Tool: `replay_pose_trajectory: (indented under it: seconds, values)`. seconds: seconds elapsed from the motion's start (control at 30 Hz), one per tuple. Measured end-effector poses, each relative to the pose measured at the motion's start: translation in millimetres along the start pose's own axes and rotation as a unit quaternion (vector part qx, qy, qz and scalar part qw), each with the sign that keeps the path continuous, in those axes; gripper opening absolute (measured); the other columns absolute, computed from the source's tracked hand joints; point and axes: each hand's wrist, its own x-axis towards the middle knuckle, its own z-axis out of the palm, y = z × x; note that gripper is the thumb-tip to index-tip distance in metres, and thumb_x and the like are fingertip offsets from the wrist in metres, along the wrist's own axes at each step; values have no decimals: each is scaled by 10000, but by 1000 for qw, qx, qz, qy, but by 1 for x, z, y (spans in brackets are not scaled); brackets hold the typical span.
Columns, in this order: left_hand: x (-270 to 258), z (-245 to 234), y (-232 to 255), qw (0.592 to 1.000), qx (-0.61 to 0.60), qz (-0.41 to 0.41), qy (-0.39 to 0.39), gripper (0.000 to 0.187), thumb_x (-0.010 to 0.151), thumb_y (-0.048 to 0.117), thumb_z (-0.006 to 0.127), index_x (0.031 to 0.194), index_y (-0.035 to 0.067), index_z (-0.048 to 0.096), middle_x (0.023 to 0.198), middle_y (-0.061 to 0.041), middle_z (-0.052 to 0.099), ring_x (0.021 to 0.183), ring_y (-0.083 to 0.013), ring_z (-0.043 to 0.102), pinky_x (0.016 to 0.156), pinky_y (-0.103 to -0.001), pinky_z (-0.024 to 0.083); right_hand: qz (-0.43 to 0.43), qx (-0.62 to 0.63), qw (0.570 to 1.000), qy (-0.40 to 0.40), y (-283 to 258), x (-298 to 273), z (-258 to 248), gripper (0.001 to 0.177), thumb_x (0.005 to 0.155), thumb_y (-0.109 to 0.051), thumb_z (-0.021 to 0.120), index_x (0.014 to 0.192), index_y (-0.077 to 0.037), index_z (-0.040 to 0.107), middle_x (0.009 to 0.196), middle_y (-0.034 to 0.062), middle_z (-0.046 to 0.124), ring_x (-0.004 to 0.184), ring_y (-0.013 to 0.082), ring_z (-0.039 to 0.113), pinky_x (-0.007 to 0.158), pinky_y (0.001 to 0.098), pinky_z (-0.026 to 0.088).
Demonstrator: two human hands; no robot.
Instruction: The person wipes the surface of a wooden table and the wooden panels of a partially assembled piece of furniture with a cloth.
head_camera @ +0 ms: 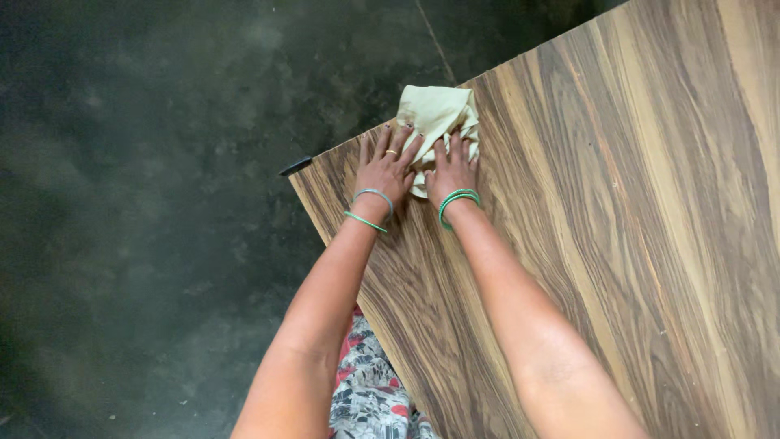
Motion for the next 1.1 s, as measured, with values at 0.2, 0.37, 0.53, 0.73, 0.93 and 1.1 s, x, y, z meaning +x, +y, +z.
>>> replay_pose_trajectory:
  seconds: [0.2,0.37,0.53,0.73,0.93,1.1]
  values:
    - [-41,-11,-41,998,-2,-40,41,772,909,405,672,1596,337,328,1677,6,278,1557,-332,187,1214,-666,148,-49,8,999,-14,-63,-10,-4,746,878,-264,719,1519,-108,371,1645,225,201,1519,468,178,1194,646,200]
    - [-70,-19,-59,997,1,-69,43,792,885,392,702,1590,331,346,1674,-2,294,1556,-335,198,1210,-659,161,-72,16,997,-37,-98,-27,-11,725,892,-258,698,1526,-127,370,1643,222,208,1520,455,176,1209,622,187]
    - [-109,-26,-64,993,-16,-110,48,789,883,364,697,1590,342,349,1670,17,301,1559,-313,215,1234,-635,177,-96,5,993,-75,-121,-47,-8,710,897,-206,656,1545,-146,371,1649,209,210,1525,433,169,1222,602,166]
    - [-157,-19,-52,988,-22,-146,42,785,884,320,674,1591,301,333,1671,-18,291,1555,-307,207,1198,-660,173,-122,21,989,-77,-130,-85,6,675,902,-169,622,1540,-173,401,1669,159,207,1542,406,176,1229,582,184]
    - [-186,-6,-16,989,-33,-140,29,781,885,264,646,1596,290,325,1675,-32,278,1557,-313,212,1207,-649,178,-105,35,988,-108,-105,-132,3,708,884,-130,602,1556,-179,384,1684,155,172,1543,396,168,1225,564,185]
    - [-185,5,28,995,-46,-84,24,769,883,232,648,1586,280,338,1676,-49,280,1552,-323,207,1211,-632,174,-46,44,994,-93,-61,-165,5,690,900,-150,619,1550,-206,394,1680,136,191,1552,368,188,1233,564,195]
